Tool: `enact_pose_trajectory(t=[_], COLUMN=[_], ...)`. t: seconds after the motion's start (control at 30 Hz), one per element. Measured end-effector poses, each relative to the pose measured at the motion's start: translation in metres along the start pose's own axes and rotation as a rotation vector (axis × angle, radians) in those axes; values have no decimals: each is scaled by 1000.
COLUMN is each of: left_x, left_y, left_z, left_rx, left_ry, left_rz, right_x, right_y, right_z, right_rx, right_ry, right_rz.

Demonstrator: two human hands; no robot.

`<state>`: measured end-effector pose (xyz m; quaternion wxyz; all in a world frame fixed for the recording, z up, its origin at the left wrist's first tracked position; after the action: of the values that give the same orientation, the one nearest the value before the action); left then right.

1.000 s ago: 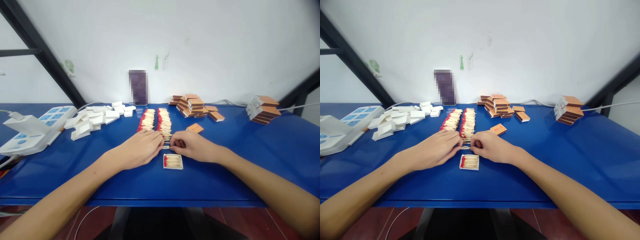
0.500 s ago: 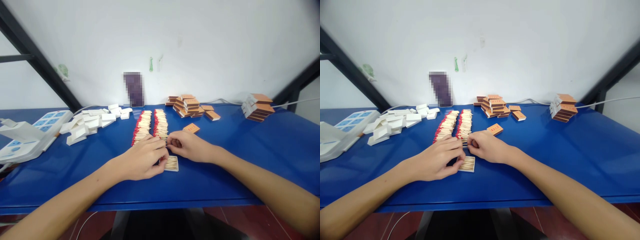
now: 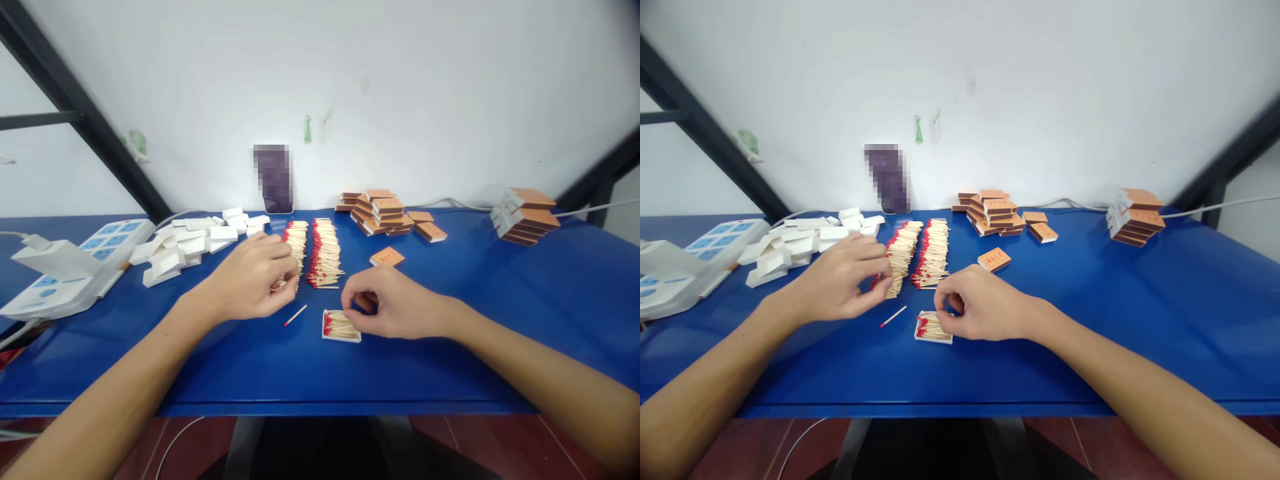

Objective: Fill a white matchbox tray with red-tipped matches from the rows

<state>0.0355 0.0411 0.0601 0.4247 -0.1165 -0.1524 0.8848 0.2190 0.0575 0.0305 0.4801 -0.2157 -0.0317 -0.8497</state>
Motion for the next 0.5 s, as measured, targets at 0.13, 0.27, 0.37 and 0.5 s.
enact_pose_trajectory(t=[0.13, 0.27, 0.37, 0.5], left_x=[-13, -15, -12, -10], left_y=[-3, -3, -2, -1], left_z=[-19, -23, -22, -23], left_rx=[120, 208, 250, 267], left_ry=[86, 110, 109, 129], left_rz=[10, 54, 69, 77], right_x=[8, 8, 4, -2], right_y=[1, 1, 0, -2], right_z=[-6, -9, -10, -10], right_rx=[71, 53, -7, -40], right_ry=[51, 90, 138, 206], right_rz=[77, 106, 88, 62])
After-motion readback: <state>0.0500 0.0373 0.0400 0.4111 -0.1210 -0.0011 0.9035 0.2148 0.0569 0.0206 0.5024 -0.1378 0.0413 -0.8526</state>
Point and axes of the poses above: each hand's wrist, its own y-axis away from the middle knuckle, its own z-axis out of the back of the hand, x = y × z, the point moved 5 cm from there along -y, towards the middle knuckle, and after that the axes turned 13 degrees about y, right-handed, at the moved point
